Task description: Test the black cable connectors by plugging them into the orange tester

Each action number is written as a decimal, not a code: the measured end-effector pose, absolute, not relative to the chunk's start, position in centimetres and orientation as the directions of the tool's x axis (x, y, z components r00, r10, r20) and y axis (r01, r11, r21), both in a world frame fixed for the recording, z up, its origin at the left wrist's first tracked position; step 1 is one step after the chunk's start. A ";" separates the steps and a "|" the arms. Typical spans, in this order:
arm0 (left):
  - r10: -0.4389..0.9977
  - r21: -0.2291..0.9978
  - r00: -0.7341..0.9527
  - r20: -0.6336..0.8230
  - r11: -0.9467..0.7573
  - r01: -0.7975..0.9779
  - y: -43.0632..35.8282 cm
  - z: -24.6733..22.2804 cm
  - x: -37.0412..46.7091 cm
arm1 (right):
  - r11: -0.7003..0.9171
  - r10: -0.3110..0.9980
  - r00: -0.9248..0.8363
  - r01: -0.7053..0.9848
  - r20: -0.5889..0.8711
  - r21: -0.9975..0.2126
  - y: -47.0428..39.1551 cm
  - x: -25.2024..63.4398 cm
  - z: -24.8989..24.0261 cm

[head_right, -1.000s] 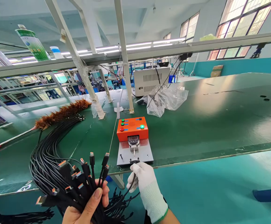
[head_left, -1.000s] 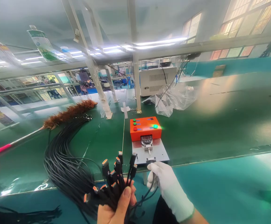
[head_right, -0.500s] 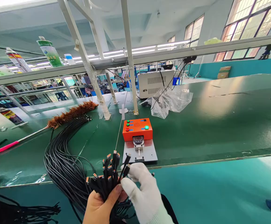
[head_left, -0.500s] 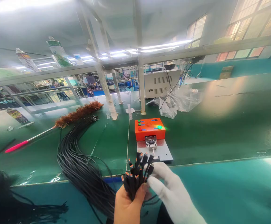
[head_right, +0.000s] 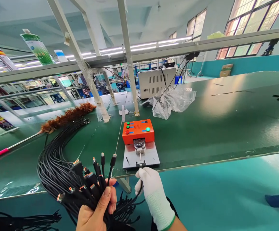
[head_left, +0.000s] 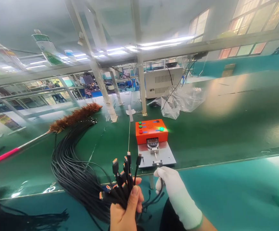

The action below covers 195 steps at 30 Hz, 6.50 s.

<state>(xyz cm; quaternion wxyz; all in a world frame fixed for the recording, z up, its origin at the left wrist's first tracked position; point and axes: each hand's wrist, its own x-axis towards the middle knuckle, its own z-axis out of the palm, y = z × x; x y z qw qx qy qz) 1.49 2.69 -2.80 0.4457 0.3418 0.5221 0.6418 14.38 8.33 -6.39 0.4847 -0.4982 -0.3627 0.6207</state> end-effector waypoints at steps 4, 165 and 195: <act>0.932 0.971 -0.361 -0.024 -0.065 -0.231 2.7 -2.5 1.6 | -0.287 0.957 -0.029 -0.235 -0.288 -0.929 8.9 14.2 -6.4; 0.956 0.954 -0.259 -0.139 0.059 -0.293 2.5 -3.3 1.9 | -0.134 0.990 0.094 0.387 -0.106 -0.912 5.6 17.3 -1.6; 0.931 0.980 -0.361 -0.046 -0.029 -0.199 2.7 -3.7 2.3 | -0.351 0.933 0.051 -0.105 -0.357 -0.931 9.2 14.5 -5.1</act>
